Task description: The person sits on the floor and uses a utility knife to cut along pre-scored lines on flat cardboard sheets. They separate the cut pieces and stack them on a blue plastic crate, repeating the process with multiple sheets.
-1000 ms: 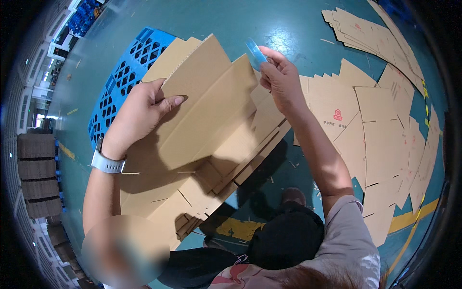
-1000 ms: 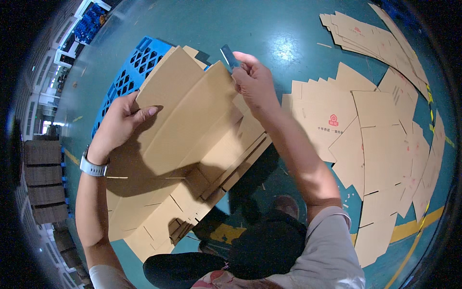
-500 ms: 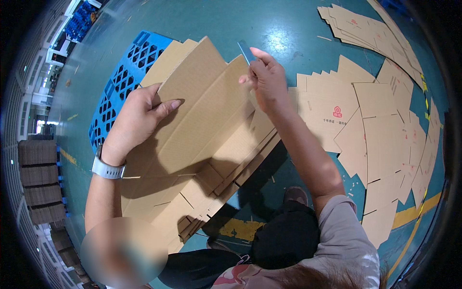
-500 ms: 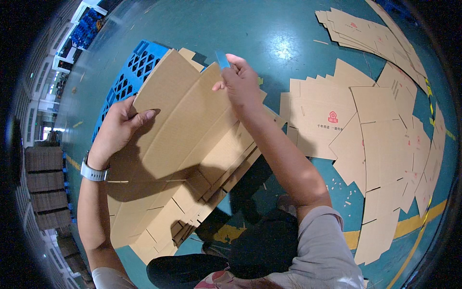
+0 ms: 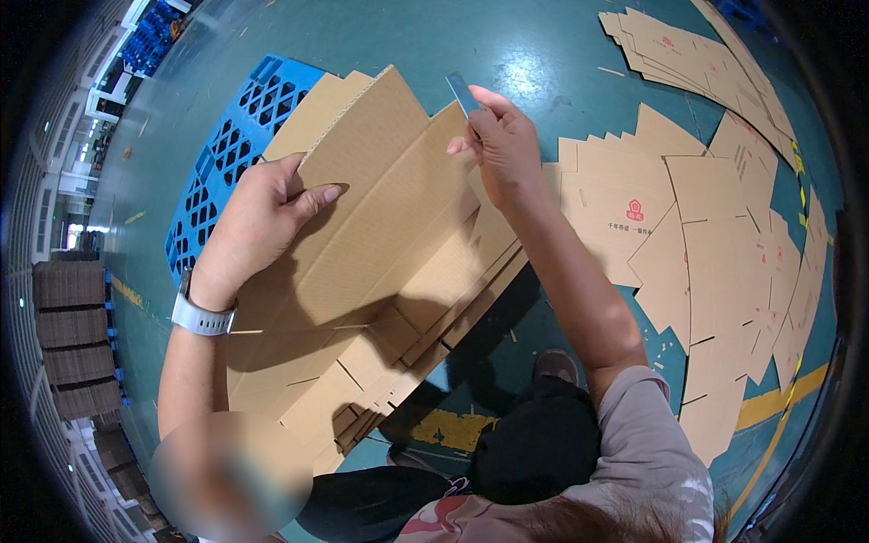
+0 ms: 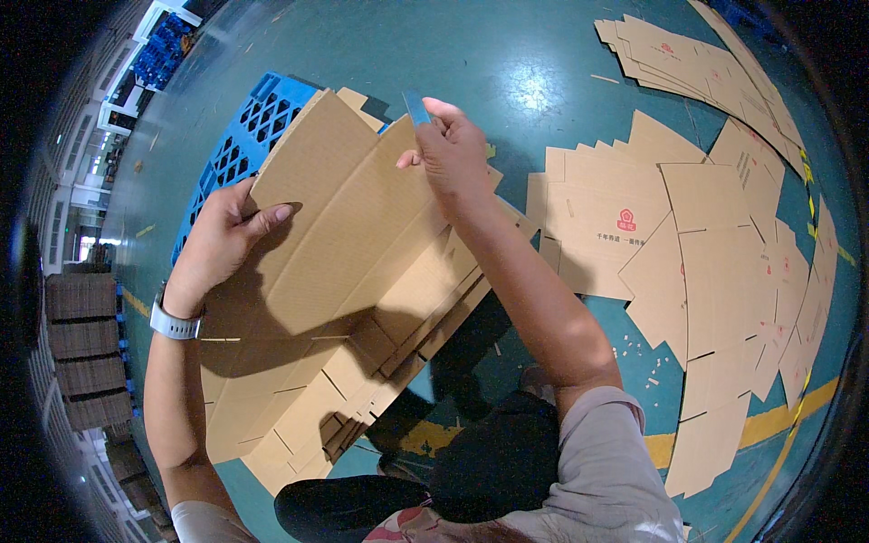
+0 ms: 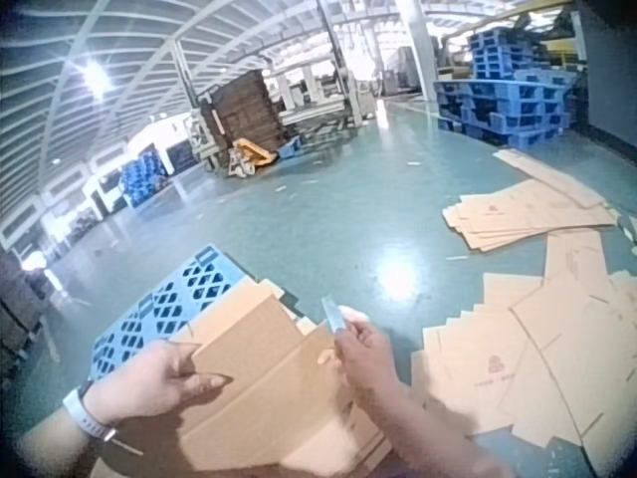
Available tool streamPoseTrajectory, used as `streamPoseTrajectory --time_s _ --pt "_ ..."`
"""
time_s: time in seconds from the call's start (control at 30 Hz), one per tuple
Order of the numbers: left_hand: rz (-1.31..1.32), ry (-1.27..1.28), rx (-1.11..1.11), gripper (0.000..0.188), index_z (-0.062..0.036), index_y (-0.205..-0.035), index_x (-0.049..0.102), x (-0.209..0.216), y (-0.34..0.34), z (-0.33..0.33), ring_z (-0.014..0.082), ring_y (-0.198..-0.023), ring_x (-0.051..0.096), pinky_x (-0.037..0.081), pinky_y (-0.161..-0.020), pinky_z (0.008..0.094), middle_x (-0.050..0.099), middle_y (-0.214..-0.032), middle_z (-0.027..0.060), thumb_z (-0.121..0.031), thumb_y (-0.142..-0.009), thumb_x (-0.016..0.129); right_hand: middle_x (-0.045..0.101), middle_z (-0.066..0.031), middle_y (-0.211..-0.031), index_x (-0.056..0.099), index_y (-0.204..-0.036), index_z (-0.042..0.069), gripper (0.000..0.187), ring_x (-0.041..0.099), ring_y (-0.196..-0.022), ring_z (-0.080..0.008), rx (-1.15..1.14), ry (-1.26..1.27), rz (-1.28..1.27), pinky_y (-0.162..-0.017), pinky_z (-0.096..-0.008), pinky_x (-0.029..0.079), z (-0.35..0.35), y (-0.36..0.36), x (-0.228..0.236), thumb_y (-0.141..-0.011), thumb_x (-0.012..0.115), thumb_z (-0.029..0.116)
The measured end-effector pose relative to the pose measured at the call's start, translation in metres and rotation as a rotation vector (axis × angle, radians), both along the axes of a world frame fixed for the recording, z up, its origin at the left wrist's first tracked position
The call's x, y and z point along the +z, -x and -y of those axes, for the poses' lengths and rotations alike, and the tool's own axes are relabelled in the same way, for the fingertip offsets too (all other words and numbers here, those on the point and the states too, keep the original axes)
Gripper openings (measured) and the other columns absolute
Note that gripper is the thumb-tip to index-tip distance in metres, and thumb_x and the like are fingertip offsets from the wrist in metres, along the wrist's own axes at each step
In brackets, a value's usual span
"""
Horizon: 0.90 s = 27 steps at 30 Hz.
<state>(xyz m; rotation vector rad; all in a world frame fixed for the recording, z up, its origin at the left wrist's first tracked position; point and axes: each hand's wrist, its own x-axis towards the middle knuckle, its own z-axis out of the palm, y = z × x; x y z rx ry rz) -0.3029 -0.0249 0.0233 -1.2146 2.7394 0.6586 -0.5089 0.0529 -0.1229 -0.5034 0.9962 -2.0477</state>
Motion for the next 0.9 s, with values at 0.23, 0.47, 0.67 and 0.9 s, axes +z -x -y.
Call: streamPoseTrajectory --time_s 0.23,0.47,0.67,0.9 --pt "0.031 0.017 -0.009 0.031 0.0040 -0.104 0.058 0.005 0.005 -0.006 0.0075 -0.069 0.052 0.046 -0.064 0.0264 0.064 -0.077 0.0050 -0.020 -0.087 0.068 0.040 0.0015 -0.071 0.048 -0.126 -0.008 0.042 0.040 -0.060 -0.0064 -0.046 -0.020 -0.022 -0.058 -0.0290 0.050 -0.001 -0.006 0.001 -0.085 0.051 0.002" --pt "0.015 0.009 0.002 0.029 0.0044 -0.101 0.058 0.002 0.005 -0.006 0.0076 -0.066 0.051 0.045 -0.060 0.0259 0.063 -0.074 0.0039 -0.019 -0.087 0.067 0.044 0.0013 -0.077 0.051 -0.124 -0.004 0.038 0.042 -0.061 -0.0057 -0.072 -0.147 -0.244 -0.056 -0.0252 0.047 -0.009 -0.015 0.004 -0.088 0.048 0.003" --pt "0.052 0.034 -0.008 0.029 0.0040 -0.097 0.058 0.008 0.010 -0.011 0.0065 -0.062 0.049 0.044 -0.057 0.0251 0.060 -0.069 0.0031 -0.021 -0.087 0.068 0.049 -0.0008 -0.066 0.048 -0.121 -0.007 0.034 0.051 -0.055 -0.0074 -0.115 -0.124 -0.306 -0.052 -0.0238 0.041 -0.009 -0.017 0.000 -0.090 0.048 0.006" --pt "-0.002 0.012 -0.005 0.030 0.0038 -0.102 0.058 0.001 0.002 -0.006 0.0061 -0.060 0.048 0.043 -0.056 0.0250 0.059 -0.067 0.0024 -0.021 -0.088 0.067 0.050 -0.0004 -0.075 0.051 -0.122 -0.005 0.035 0.051 -0.061 -0.0082 -0.140 -0.098 -0.229 -0.055 -0.0227 0.043 -0.009 -0.008 -0.005 -0.087 0.049 0.003"
